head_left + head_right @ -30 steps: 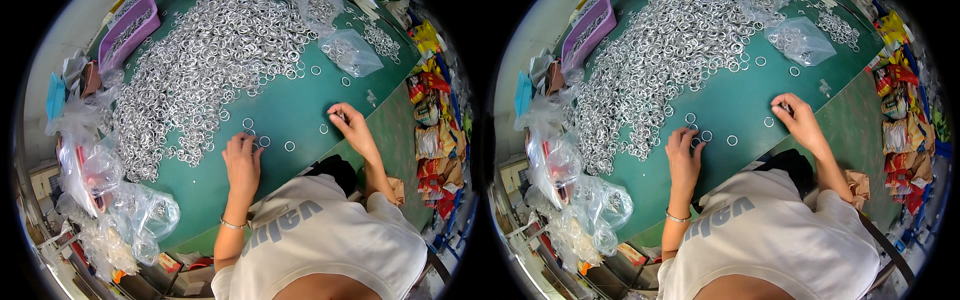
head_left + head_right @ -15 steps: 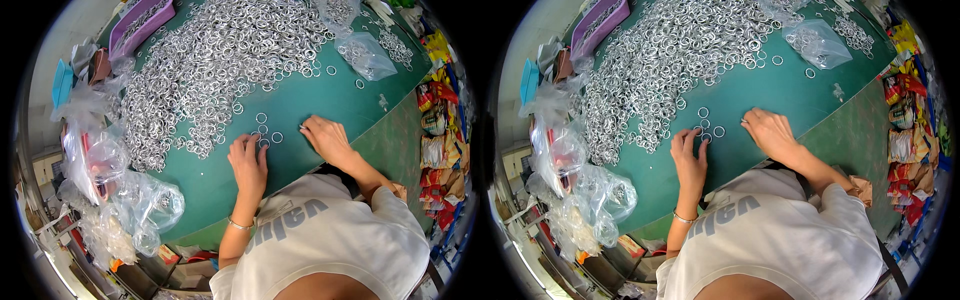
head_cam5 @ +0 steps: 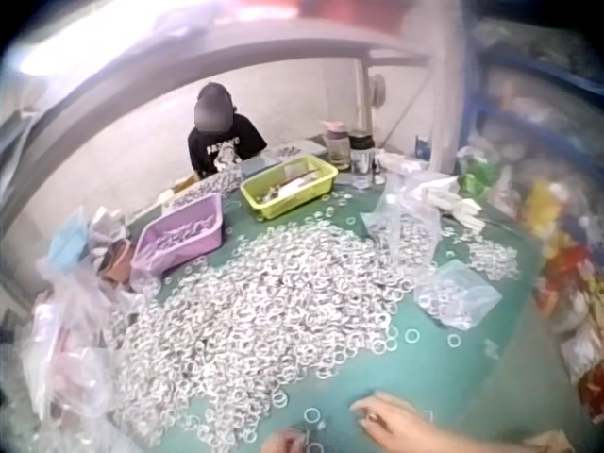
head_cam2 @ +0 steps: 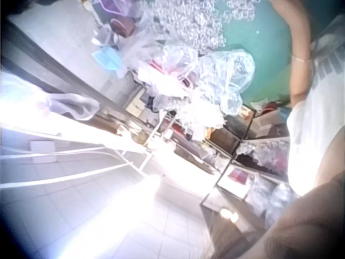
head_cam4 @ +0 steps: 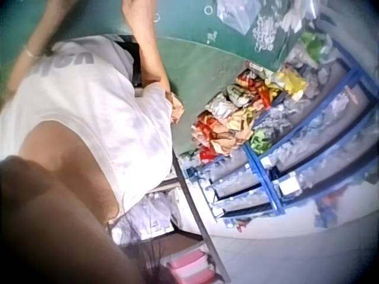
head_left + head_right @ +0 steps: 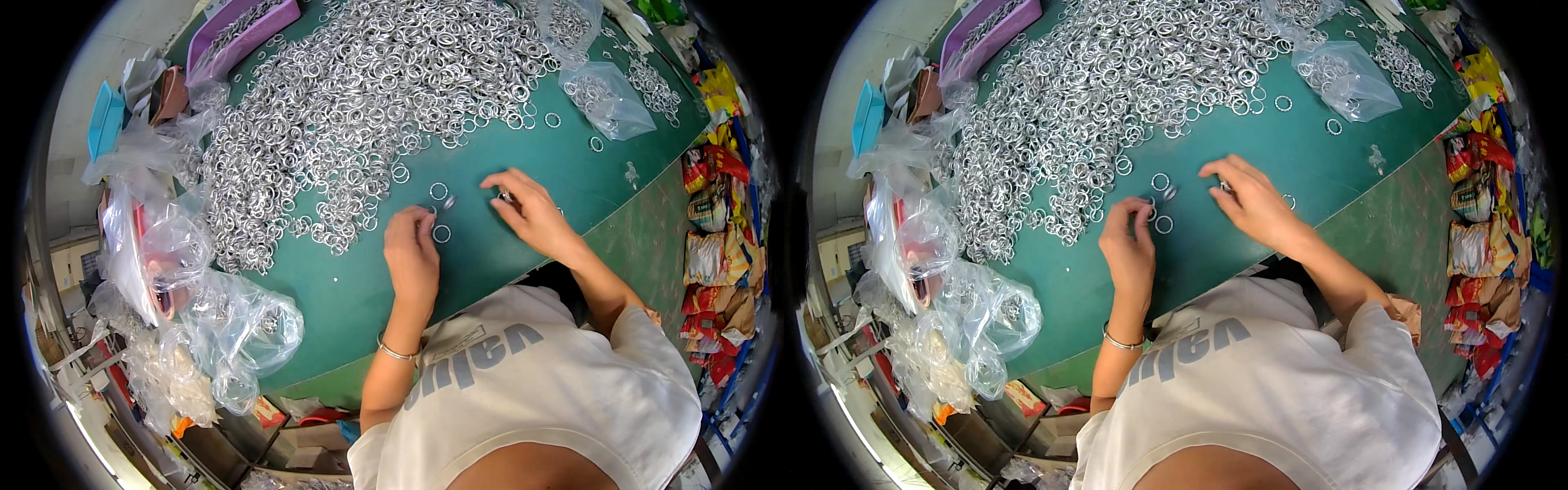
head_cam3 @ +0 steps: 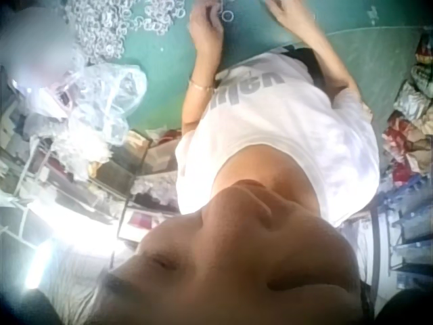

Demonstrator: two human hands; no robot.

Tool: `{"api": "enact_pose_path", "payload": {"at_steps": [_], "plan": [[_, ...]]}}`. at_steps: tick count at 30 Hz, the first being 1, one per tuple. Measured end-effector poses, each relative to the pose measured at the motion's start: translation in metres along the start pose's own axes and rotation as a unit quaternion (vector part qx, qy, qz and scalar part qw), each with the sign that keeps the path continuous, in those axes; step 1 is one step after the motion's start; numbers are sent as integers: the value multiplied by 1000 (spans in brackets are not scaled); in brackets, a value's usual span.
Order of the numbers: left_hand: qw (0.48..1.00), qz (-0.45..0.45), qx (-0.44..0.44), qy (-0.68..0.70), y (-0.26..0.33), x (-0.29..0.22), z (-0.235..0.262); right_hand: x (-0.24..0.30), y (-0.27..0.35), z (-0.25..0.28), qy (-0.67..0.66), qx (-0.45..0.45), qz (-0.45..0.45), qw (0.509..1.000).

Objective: The person picks up small metal rings from a pile on a table and places them into plastic bags by hand.

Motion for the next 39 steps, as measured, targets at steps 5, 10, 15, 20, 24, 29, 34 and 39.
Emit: {"api": "enact_pose_path", "payload": {"at_steps": [5, 10, 15, 20, 24, 29, 34, 39], "plan": [[999, 35, -6, -29, -1, 17, 6, 15, -29, -41, 143, 65, 100, 982], [988, -54, 41, -141, -3, -7, -3, 12, -38, -46, 194, 99, 115, 969], [999, -20, 22, -26, -4, 15, 1, 14, -40, -19, 188, 92, 55, 976], [990, -15, -29, -135, -6, 18, 19, 23, -43, -40, 201, 77, 112, 970], [988, -22, -15, -152, 0, 12, 21, 14, -47, -48, 110, 86, 118, 983], [986, -55, 103, -118, 12, -6, -5, -22, -34, -32, -571, 134, -228, 777], [978, -128, 118, -119, 6, -43, -25, -31, -24, 1, -705, 94, -195, 675], [969, -175, 103, -143, -3, -50, -62, -43, -11, 17, -472, 31, -220, 853]]}}
Point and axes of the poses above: each hand's wrist, its own y-axis away from the middle knuckle, its own z-axis out of the back of the hand, x = y × z, the point moved 9 cm from there along -y, towards the middle knuckle, and after that the axes turned 10 degrees about -y, right-handed, at the moved point
